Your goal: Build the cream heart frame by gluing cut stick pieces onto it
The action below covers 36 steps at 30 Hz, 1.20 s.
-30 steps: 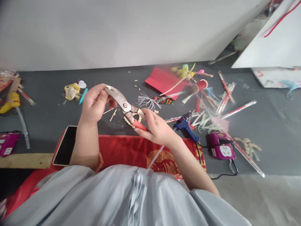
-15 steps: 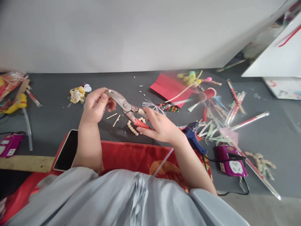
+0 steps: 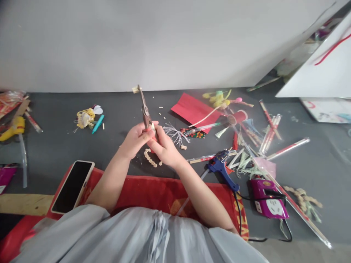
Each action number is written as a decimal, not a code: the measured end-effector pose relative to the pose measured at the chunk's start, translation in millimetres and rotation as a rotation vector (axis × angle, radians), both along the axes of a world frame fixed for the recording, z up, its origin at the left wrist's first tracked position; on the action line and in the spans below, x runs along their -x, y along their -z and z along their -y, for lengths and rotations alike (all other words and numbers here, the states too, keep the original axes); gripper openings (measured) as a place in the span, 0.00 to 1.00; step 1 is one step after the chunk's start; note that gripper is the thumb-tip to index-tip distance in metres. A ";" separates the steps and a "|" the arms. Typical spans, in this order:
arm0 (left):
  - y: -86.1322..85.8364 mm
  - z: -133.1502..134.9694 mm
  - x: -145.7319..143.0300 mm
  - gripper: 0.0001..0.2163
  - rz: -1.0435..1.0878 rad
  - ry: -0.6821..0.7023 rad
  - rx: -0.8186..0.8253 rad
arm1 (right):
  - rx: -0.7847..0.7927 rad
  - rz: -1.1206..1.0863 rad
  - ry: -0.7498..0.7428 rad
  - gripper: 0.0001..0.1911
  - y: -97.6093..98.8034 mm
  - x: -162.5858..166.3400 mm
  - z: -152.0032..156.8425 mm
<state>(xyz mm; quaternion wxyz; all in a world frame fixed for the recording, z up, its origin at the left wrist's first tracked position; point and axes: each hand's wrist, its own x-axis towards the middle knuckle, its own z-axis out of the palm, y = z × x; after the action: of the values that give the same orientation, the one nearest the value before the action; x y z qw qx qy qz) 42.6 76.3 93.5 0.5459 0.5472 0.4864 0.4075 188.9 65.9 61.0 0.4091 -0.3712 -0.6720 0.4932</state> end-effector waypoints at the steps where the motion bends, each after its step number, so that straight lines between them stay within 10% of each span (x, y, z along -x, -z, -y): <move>1: -0.2 1.1 -1.7 0.34 0.012 -0.001 0.038 | 0.006 -0.002 -0.015 0.31 1.6 0.2 0.3; 30: 9.5 -6.8 11.7 0.30 0.134 0.199 -0.005 | -0.036 0.067 -0.131 0.31 -2.7 -12.9 3.8; 36: 11.9 -16.2 38.2 0.32 0.058 -0.128 -0.427 | -0.024 0.283 -0.171 0.29 -11.9 -21.4 3.3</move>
<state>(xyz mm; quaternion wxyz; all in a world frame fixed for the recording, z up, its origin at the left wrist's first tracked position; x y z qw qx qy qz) 4.5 92.6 81.6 0.4044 0.6064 0.4068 0.5508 210.4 62.6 72.9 0.2714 -0.3734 -0.7580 0.4609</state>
